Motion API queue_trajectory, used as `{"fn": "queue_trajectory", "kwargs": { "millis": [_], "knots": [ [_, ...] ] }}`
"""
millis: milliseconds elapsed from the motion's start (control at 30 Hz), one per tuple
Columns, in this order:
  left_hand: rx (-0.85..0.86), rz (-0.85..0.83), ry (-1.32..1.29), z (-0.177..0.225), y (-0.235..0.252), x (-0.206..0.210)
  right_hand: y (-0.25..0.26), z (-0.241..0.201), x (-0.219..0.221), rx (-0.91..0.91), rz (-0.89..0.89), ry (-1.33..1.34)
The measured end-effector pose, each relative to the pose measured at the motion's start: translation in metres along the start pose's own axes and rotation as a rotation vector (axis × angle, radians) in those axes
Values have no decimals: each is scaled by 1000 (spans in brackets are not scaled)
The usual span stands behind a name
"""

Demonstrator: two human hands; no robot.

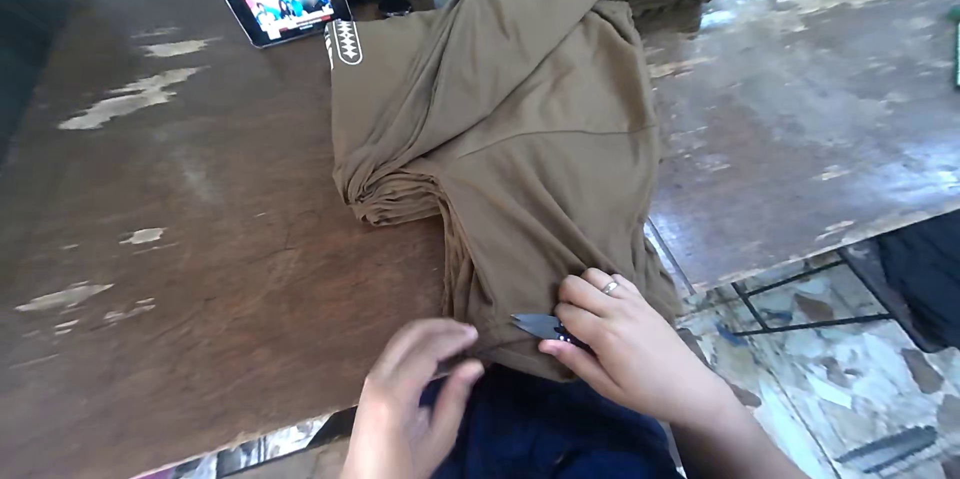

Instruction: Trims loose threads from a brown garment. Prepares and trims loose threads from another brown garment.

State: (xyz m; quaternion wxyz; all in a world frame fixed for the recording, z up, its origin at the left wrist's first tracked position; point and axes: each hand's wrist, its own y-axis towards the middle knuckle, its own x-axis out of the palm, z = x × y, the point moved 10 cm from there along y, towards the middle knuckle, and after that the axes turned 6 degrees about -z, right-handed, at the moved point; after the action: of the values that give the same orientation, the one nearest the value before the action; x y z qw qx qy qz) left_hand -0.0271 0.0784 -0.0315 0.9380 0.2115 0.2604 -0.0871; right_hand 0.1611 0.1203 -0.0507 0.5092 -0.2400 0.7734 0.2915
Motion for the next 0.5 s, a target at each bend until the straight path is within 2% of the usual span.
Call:
{"fn": "queue_trajectory", "kwargs": {
  "millis": [67, 167, 233, 367, 433, 500],
  "knots": [
    [-44, 153, 75, -10, 3, 0, 1, -2, 1, 4, -6, -34],
    [-65, 195, 63, -18, 3, 6, 3, -3, 1, 5, -16, -46],
    [-30, 152, -26, -16, 0, 8, 3, -3, 1, 4, -20, -49],
    [50, -59, -414, -4, -3, 14, 4, -5, 1, 1, -38, -63],
    [97, -31, -322, 2, -2, 13, 6, -6, 2, 17, -49, -81],
    [109, 78, -46, 3, 1, 13, 8, -7, 3, 42, -46, -106]
  ]
}}
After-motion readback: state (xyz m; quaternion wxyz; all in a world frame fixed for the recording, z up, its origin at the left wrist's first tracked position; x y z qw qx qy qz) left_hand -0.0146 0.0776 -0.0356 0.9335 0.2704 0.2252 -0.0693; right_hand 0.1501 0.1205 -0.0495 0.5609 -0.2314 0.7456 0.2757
